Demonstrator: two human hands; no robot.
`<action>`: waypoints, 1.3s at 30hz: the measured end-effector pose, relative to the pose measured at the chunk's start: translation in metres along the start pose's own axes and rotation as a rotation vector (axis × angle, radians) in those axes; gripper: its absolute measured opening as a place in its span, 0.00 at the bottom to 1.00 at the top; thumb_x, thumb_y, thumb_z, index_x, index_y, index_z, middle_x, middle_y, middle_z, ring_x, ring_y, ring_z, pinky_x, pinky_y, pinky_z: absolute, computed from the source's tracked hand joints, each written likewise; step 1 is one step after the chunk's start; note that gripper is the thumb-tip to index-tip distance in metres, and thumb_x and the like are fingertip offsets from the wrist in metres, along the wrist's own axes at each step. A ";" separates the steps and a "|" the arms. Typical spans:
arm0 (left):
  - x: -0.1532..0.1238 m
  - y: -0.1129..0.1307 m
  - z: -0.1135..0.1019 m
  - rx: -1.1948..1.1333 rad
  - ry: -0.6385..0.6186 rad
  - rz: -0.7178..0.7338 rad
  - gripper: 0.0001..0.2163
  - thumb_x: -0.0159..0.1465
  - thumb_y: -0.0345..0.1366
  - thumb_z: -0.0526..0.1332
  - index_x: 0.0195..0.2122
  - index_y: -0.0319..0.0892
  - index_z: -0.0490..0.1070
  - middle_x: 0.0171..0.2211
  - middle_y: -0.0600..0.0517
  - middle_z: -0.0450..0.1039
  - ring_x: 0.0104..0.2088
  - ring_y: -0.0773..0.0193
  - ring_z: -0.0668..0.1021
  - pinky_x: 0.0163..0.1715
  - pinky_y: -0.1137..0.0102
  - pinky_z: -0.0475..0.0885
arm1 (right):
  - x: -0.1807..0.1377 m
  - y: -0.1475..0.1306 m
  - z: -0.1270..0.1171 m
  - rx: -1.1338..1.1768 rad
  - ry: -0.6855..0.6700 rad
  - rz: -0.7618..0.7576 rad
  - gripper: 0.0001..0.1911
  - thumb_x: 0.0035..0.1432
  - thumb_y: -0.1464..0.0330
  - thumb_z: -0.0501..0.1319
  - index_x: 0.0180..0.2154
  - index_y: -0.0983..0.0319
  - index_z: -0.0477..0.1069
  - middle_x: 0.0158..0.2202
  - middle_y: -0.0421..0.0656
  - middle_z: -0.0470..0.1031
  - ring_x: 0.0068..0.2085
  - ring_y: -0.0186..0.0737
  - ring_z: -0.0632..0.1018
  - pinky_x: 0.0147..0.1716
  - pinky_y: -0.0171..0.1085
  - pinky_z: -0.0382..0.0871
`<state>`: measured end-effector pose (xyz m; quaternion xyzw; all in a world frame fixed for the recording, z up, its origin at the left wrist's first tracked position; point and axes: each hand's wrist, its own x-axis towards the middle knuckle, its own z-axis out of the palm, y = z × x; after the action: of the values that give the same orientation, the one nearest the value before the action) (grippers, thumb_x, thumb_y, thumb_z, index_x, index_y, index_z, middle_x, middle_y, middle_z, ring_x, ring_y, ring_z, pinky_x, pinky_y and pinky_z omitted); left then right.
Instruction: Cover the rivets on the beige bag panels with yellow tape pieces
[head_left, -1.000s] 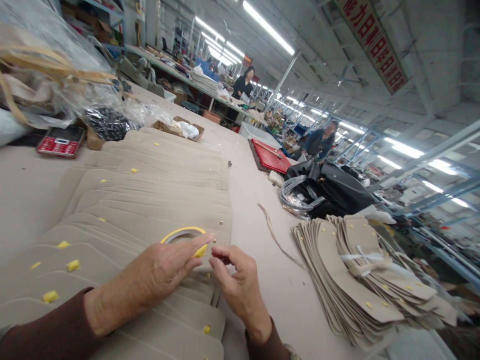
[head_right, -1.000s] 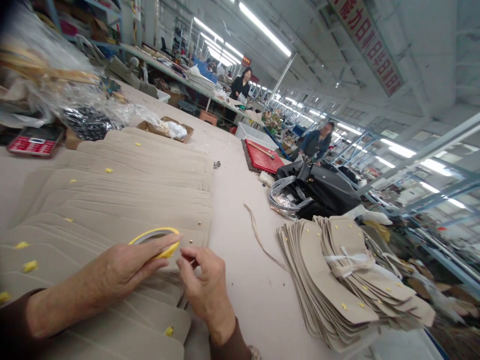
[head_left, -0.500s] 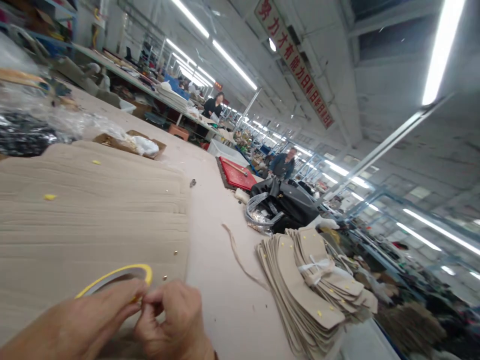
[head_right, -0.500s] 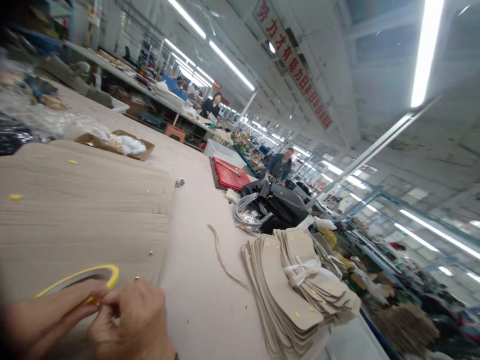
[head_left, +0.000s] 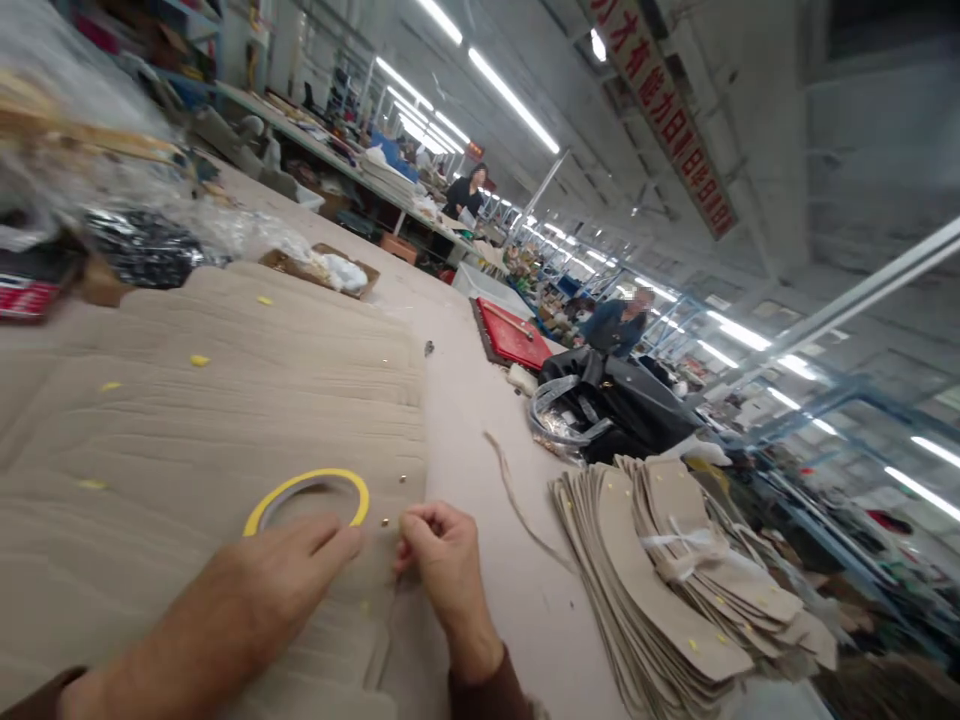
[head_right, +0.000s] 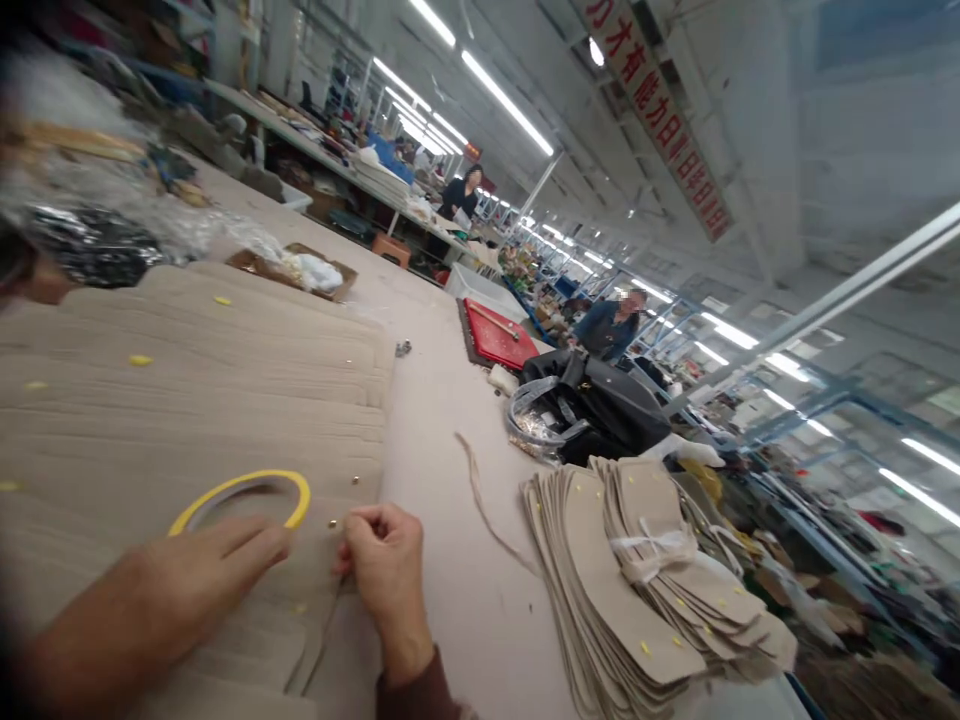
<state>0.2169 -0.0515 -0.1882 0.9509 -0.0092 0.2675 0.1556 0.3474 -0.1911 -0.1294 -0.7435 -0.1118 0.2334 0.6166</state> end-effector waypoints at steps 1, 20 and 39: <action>0.002 0.001 -0.001 0.052 -0.030 -0.006 0.13 0.63 0.21 0.52 0.39 0.45 0.72 0.33 0.52 0.74 0.32 0.60 0.74 0.33 0.69 0.67 | 0.003 0.002 -0.003 -0.001 -0.029 0.006 0.16 0.42 0.58 0.69 0.27 0.64 0.75 0.17 0.38 0.73 0.17 0.31 0.72 0.17 0.29 0.67; 0.018 0.016 -0.020 0.172 -0.376 -0.121 0.13 0.65 0.20 0.54 0.37 0.43 0.73 0.36 0.48 0.73 0.36 0.54 0.76 0.36 0.61 0.72 | 0.003 0.019 0.005 -0.625 -0.007 -0.431 0.07 0.57 0.69 0.60 0.35 0.61 0.77 0.25 0.39 0.79 0.27 0.38 0.79 0.31 0.33 0.69; 0.020 0.013 -0.032 0.135 -0.389 -0.133 0.15 0.64 0.20 0.50 0.42 0.43 0.73 0.37 0.48 0.73 0.36 0.55 0.77 0.38 0.60 0.72 | 0.001 0.018 0.012 -0.827 0.061 -0.530 0.08 0.56 0.75 0.61 0.27 0.62 0.77 0.24 0.41 0.78 0.26 0.37 0.77 0.30 0.33 0.64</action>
<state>0.2164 -0.0531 -0.1477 0.9914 0.0417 0.0678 0.1039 0.3402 -0.1846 -0.1488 -0.8786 -0.3621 -0.0174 0.3110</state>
